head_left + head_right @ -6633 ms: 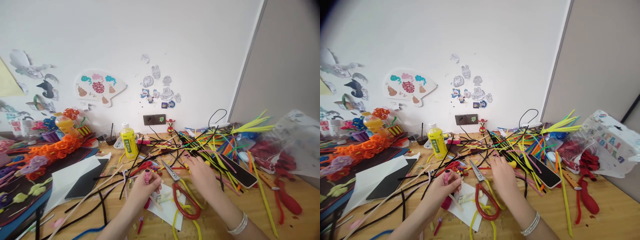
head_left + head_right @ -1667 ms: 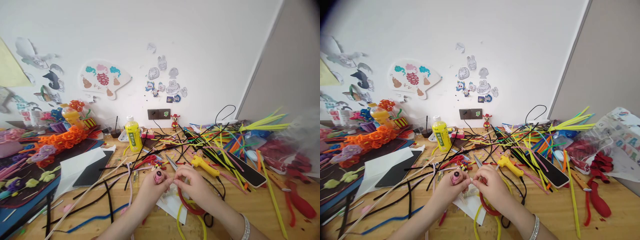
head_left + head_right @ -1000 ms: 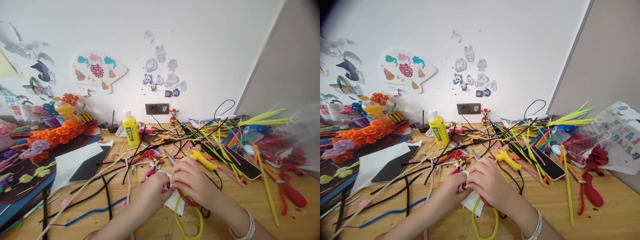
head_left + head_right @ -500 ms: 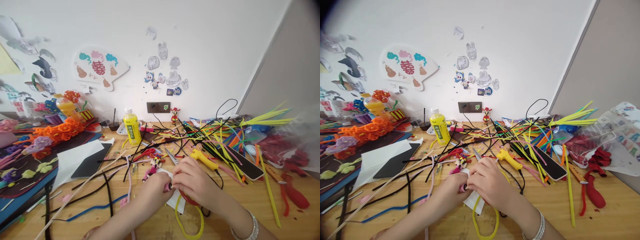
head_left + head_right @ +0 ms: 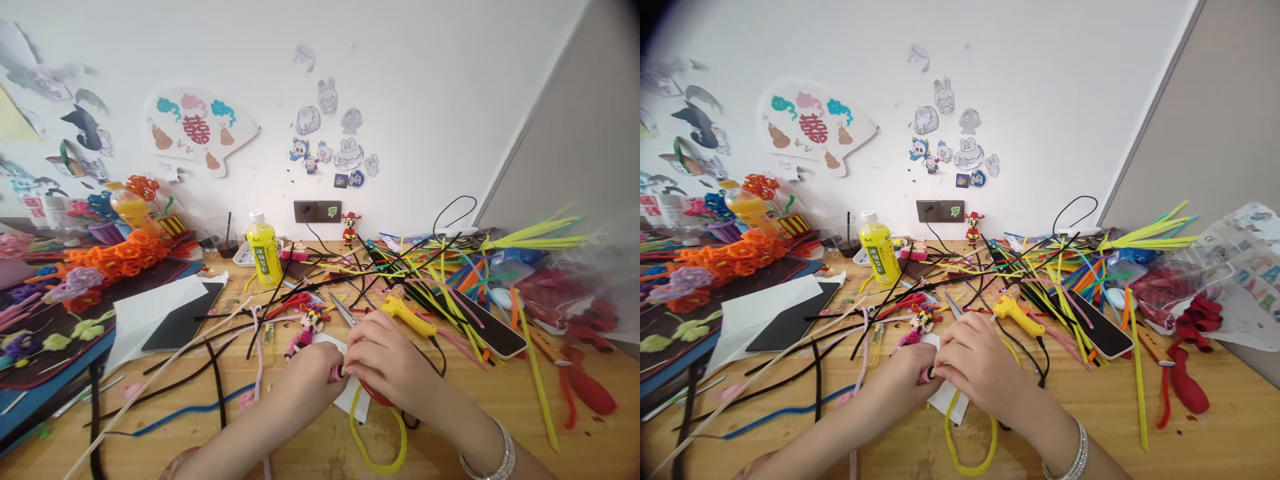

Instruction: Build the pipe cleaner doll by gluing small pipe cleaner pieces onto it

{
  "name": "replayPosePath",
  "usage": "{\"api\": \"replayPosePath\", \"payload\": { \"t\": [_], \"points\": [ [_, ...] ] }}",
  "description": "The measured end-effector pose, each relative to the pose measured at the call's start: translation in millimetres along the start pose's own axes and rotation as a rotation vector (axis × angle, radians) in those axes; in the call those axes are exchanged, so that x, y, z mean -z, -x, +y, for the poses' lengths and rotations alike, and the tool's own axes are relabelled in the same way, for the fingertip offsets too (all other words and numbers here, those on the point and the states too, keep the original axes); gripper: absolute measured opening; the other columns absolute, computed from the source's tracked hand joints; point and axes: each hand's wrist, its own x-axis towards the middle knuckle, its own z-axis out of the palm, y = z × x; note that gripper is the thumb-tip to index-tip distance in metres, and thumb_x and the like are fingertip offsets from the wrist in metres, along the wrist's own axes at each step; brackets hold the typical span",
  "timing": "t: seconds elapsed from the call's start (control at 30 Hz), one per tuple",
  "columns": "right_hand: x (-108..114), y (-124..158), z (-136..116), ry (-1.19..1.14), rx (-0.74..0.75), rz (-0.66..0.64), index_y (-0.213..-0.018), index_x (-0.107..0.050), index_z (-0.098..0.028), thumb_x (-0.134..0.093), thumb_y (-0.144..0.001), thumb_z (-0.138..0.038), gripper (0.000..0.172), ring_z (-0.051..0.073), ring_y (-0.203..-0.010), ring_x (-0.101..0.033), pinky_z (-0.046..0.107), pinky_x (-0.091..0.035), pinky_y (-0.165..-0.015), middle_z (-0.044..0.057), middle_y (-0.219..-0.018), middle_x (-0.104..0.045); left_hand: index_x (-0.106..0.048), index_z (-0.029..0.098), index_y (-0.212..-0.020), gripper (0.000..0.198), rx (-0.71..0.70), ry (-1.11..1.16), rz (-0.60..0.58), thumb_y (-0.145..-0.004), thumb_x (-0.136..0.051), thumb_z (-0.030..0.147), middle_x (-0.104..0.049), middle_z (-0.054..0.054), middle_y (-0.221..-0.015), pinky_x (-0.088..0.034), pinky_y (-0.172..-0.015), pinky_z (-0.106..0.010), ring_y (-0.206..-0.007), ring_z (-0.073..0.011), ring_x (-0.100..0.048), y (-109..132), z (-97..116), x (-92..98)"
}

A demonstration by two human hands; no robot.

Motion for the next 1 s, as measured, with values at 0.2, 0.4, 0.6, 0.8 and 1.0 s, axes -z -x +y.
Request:
{"api": "replayPosePath", "payload": {
  "t": [0.2,0.4,0.6,0.8,1.0],
  "points": [
    [0.0,-0.8,0.8,-0.013,-0.001,-0.003,-0.077,-0.059,-0.021,-0.051,-0.085,-0.024,0.012,0.018,-0.085,-0.045,0.036,-0.036,-0.078,0.002,-0.085,-0.059,-0.044,0.018,-0.055,0.014,0.047,-0.043,-0.045,-0.068,-0.044,0.013,-0.046,0.002,-0.057,-0.024,-0.049,-0.022,-0.053,-0.0112,-0.038,0.0,2.9,1.8],
    [-1.2,-0.1,-0.8,0.019,0.011,0.001,-0.076,-0.059,-0.020,-0.051,-0.086,-0.024,0.013,0.018,-0.084,-0.044,0.036,-0.036,-0.077,0.002,-0.084,-0.059,-0.043,0.018,-0.054,0.014,0.070,-0.097,-0.065,-0.067,-0.043,0.012,-0.045,0.002,-0.056,-0.022,-0.047,-0.023,-0.051,-0.0113,-0.035,-1.0,1.1,0.4],
    [-0.7,-0.2,-1.5,0.031,0.011,0.008,-0.076,-0.059,-0.020,-0.051,-0.085,-0.024,0.013,0.018,-0.084,-0.044,0.035,-0.035,-0.079,0.002,-0.084,-0.059,-0.051,0.018,-0.058,0.012,0.073,-0.124,-0.077,-0.068,-0.045,0.012,-0.055,-0.001,-0.062,-0.025,-0.049,-0.023,-0.053,-0.0127,-0.042,-0.4,-0.9,-0.5],
    [-1.6,-1.5,-0.8,0.025,0.006,0.007,-0.074,-0.059,-0.019,-0.052,-0.085,-0.023,0.013,0.017,-0.082,-0.044,0.034,-0.035,-0.078,0.002,-0.081,-0.058,-0.056,0.016,-0.063,0.014,0.087,-0.149,-0.127,-0.070,-0.044,0.012,-0.058,-0.002,-0.065,-0.026,-0.049,-0.022,-0.055,-0.0127,-0.045,-0.5,2.4,2.0],
    [-0.5,-0.6,-1.3,0.013,-0.002,0.000,-0.073,-0.059,-0.019,-0.051,-0.085,-0.023,0.014,0.018,-0.083,-0.044,0.034,-0.035,-0.077,0.002,-0.081,-0.058,-0.053,0.016,-0.061,0.014,0.104,-0.152,-0.120,-0.071,-0.044,0.013,-0.052,0.001,-0.061,-0.024,-0.049,-0.024,-0.051,-0.0113,-0.039,-0.9,1.8,-0.4]
  ]
}}
